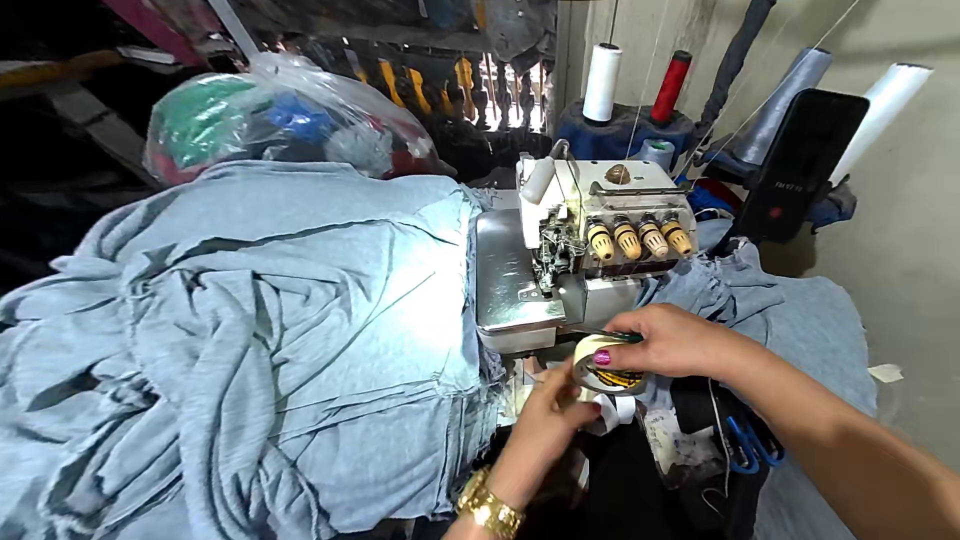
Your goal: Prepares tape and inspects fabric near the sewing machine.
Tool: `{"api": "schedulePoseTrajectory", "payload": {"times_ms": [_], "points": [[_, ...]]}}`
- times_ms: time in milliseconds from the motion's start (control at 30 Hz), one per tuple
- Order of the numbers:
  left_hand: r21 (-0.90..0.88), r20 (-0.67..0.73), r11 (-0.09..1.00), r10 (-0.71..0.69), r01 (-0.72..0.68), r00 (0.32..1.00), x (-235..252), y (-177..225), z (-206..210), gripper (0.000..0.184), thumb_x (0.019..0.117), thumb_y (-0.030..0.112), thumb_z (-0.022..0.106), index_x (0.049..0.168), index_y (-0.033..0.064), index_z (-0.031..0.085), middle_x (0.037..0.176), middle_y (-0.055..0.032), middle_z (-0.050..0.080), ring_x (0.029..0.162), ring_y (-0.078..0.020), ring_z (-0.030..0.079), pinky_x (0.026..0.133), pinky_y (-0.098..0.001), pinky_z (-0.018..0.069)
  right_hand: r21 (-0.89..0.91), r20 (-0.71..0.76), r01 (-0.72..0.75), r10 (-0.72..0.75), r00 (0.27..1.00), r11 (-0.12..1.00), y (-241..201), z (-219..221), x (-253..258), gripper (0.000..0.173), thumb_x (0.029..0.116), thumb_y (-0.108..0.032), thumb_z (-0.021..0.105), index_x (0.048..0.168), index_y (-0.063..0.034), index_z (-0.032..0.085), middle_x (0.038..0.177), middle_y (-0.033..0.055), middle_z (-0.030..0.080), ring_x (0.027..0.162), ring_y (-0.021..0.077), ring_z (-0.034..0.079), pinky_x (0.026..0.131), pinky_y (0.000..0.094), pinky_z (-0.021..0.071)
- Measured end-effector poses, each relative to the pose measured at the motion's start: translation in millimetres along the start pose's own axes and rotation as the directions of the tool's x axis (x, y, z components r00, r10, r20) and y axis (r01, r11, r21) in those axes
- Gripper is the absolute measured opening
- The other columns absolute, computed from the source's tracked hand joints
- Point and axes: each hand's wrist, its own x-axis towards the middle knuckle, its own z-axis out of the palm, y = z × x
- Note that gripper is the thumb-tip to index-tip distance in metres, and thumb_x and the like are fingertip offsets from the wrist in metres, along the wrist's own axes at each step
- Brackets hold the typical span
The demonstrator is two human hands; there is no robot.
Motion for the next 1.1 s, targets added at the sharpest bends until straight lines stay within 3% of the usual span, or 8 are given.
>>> {"api": "schedulePoseTrajectory", "payload": {"times_ms": [167,233,300,400,533,700,867,1100], "points": [[-0.482,-0.159,0.876,-0.123,0.031,0.980,10,4,5,0.021,0.0989,-0.007,0.055,0.117,-0.0019,0.065,0.097,-0.0114,0.072,0.078,-0.0177,0.072,0.072,-0.0323,0.0621,0.244,-0.191,0.112,-0.066,0.979,0.963,-4,14,-14,0.045,0.0982,-0.028,0.069,0.137,-0.0066,0.064,0.121,0.0138,0.070,0.108,0.0247,0.067,0.094,0.0483,0.0524],[-0.603,-0.197,0.797,-0.173,0.020,0.965,8,-4,5,0.024,0.1049,0.000,0.043,0.117,-0.0031,0.064,0.096,-0.0118,0.073,0.079,-0.0190,0.072,0.070,-0.0329,0.0620,0.439,-0.441,0.185,0.032,0.897,0.879,8,31,-28,0.040,0.0983,-0.021,0.066,0.136,-0.0088,0.064,0.115,0.0083,0.070,0.091,0.0162,0.066,0.077,0.0370,0.0557],[-0.696,-0.219,0.718,-0.221,0.007,0.950,6,-11,6,0.024,0.1059,0.002,0.041,0.115,-0.0045,0.063,0.094,-0.0142,0.073,0.079,-0.0221,0.073,0.069,-0.0355,0.0631,0.590,-0.552,0.169,0.242,0.798,0.789,23,60,-32,0.022,0.0992,-0.019,0.063,0.119,-0.0119,0.070,0.094,0.0025,0.068,0.064,0.0085,0.056,0.054,0.0275,0.0463],[-0.769,-0.218,0.639,-0.310,0.033,0.925,6,-9,9,0.027,0.1083,0.003,0.035,0.112,-0.0047,0.061,0.092,-0.0159,0.073,0.076,-0.0240,0.074,0.065,-0.0364,0.0637,0.677,-0.405,0.032,0.336,0.850,0.735,35,108,-28,0.020,0.0980,-0.010,0.063,0.114,-0.0018,0.072,0.107,0.0097,0.072,0.095,0.0147,0.068,0.086,0.0351,0.0556],[-0.789,-0.233,0.613,-0.363,0.043,0.902,9,-8,9,0.025,0.1079,0.002,0.037,0.114,-0.0046,0.059,0.092,-0.0165,0.073,0.073,-0.0244,0.074,0.062,-0.0359,0.0637,0.645,-0.288,-0.058,0.313,0.905,0.762,26,138,-13,0.039,0.0970,-0.012,0.063,0.136,-0.0055,0.063,0.130,0.0109,0.066,0.122,0.0178,0.061,0.105,0.0365,0.0488],[-0.790,-0.227,0.610,-0.381,0.059,0.896,11,-8,7,0.025,0.1075,0.001,0.035,0.114,-0.0045,0.059,0.091,-0.0162,0.073,0.071,-0.0236,0.074,0.061,-0.0353,0.0637,0.629,-0.182,-0.166,0.351,0.919,0.760,21,135,-2,0.050,0.0985,-0.018,0.064,0.146,-0.0104,0.051,0.108,0.0087,0.068,0.096,0.0166,0.065,0.087,0.0356,0.0532],[-0.761,-0.227,0.646,-0.357,0.064,0.906,10,-12,7,0.028,0.1078,0.002,0.034,0.111,-0.0041,0.060,0.091,-0.0158,0.073,0.073,-0.0231,0.074,0.063,-0.0358,0.0640,0.636,-0.291,-0.116,0.376,0.880,0.763,27,138,-7,0.034,0.0959,-0.012,0.061,0.129,-0.0051,0.060,0.092,0.0069,0.066,0.083,0.0153,0.063,0.077,0.0345,0.0528],[-0.776,-0.258,0.629,-0.383,0.046,0.887,13,-12,5,0.027,0.1068,0.001,0.036,0.107,-0.0035,0.062,0.089,-0.0156,0.074,0.070,-0.0235,0.074,0.060,-0.0357,0.0635,0.316,-0.501,-0.219,0.358,0.788,0.923,56,128,-46,0.021,0.0919,-0.014,0.059,0.106,-0.0080,0.074,0.095,0.0076,0.072,0.083,0.0223,0.068,0.072,0.0464,0.0560]]}}
